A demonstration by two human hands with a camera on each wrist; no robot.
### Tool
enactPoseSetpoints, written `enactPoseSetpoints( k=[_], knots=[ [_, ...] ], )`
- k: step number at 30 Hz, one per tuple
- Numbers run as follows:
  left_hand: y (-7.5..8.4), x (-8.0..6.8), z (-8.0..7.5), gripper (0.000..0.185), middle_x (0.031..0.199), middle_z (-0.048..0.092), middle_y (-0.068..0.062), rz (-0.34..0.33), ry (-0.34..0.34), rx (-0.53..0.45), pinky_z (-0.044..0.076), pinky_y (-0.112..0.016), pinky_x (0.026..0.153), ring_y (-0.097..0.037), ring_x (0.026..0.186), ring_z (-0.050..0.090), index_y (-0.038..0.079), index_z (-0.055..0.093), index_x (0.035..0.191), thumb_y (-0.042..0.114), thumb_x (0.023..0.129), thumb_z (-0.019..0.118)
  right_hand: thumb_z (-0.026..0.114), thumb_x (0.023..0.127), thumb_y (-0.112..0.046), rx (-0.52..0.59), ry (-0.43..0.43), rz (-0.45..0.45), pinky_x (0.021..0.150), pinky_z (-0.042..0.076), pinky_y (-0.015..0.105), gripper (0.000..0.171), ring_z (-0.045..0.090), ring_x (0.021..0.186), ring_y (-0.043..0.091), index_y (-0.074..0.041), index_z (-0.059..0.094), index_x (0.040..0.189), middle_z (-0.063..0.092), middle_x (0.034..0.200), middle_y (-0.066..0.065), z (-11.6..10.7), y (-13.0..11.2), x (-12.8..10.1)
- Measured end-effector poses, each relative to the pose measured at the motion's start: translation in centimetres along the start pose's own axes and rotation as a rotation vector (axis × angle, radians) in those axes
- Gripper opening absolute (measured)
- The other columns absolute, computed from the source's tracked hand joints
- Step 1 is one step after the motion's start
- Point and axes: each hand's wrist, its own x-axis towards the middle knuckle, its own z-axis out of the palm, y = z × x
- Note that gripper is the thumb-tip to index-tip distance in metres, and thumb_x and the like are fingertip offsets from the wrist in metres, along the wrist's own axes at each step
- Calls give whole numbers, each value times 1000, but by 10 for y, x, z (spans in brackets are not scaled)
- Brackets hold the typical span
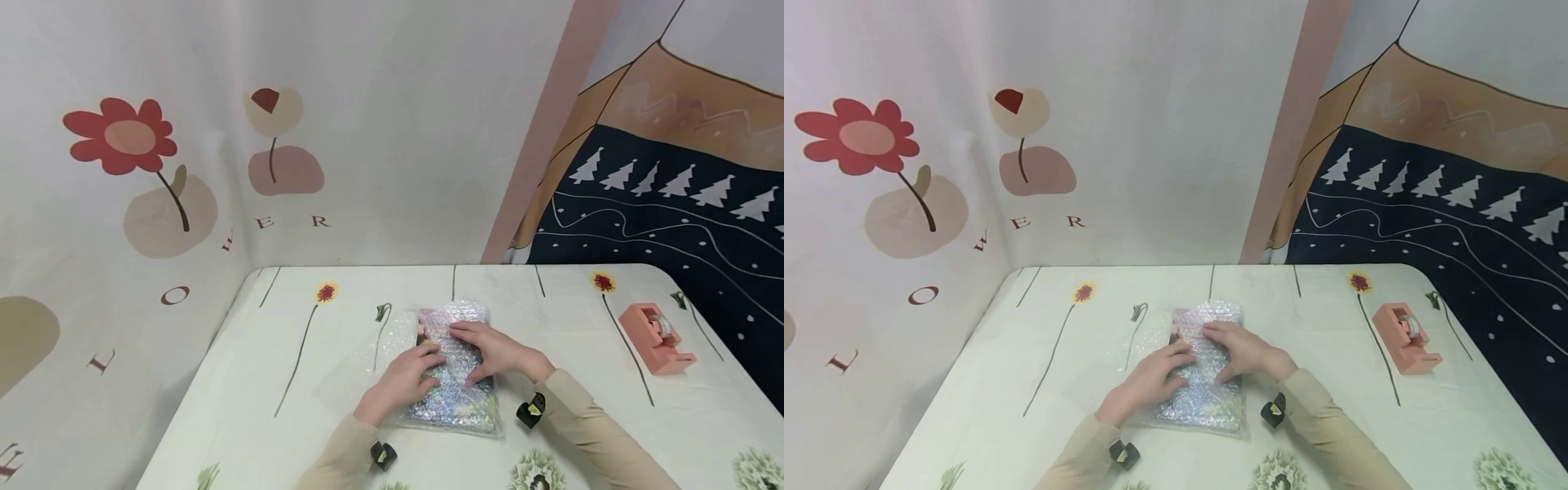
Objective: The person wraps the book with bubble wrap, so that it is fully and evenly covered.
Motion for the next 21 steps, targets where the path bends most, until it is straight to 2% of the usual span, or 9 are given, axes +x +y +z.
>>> enactPoseSetpoints(
  k=[3,6,9,12,14,17,19,21],
  knots=[
    [-8,-14,-6,33,118,61,-11,-49,90,-49,45,-37,95,-25,109,57,3,64,115,13,84,68,84,66,-34,10,-11,14,99,36,54,92,37,126,45,12,42,134,40,137,29,0,-1,1],
    [-18,-31,-15,27,104,64,-11,-128,202,-24,49,-39,85,-26,96,60,1,66,106,10,81,69,84,66,-34,11,-22,30,100,34,54,93,36,127,44,10,41,135,39,138,28,0,-1,0],
    [-29,-49,-23,23,97,64,-11,-248,300,45,50,-41,76,-27,89,60,1,66,100,8,79,71,84,65,-34,18,-32,50,102,32,54,94,34,128,43,10,40,136,37,140,27,0,0,-1],
    [-39,-65,-31,22,96,63,-13,-403,349,96,50,-43,73,-30,88,60,0,67,98,9,79,71,84,65,-36,11,-33,52,102,32,53,95,34,128,43,9,40,136,37,140,27,1,1,-1],
    [-45,-75,-35,23,96,63,-15,-520,348,116,50,-43,72,-32,89,60,-1,67,100,12,81,70,84,64,-37,15,-35,54,102,32,53,95,34,128,43,9,40,136,37,140,26,1,2,-1],
    [-50,-89,-43,27,94,63,-18,-677,302,123,51,-44,69,-33,87,60,-4,66,100,17,83,69,83,64,-38,17,-37,54,102,32,53,96,34,129,42,9,40,136,37,141,26,2,3,0],
    [-53,-97,-49,29,89,63,-18,-751,252,113,51,-41,63,-31,79,60,-5,66,98,20,83,69,83,65,-39,18,-37,52,102,32,53,96,34,129,42,8,40,137,37,141,26,4,4,0],
    [-55,-104,-55,30,82,63,-16,-797,213,82,50,-37,57,-27,70,59,-6,66,94,22,83,68,83,65,-39,19,-35,49,102,33,53,97,34,129,42,8,40,137,36,141,26,4,5,0]
  ],
)
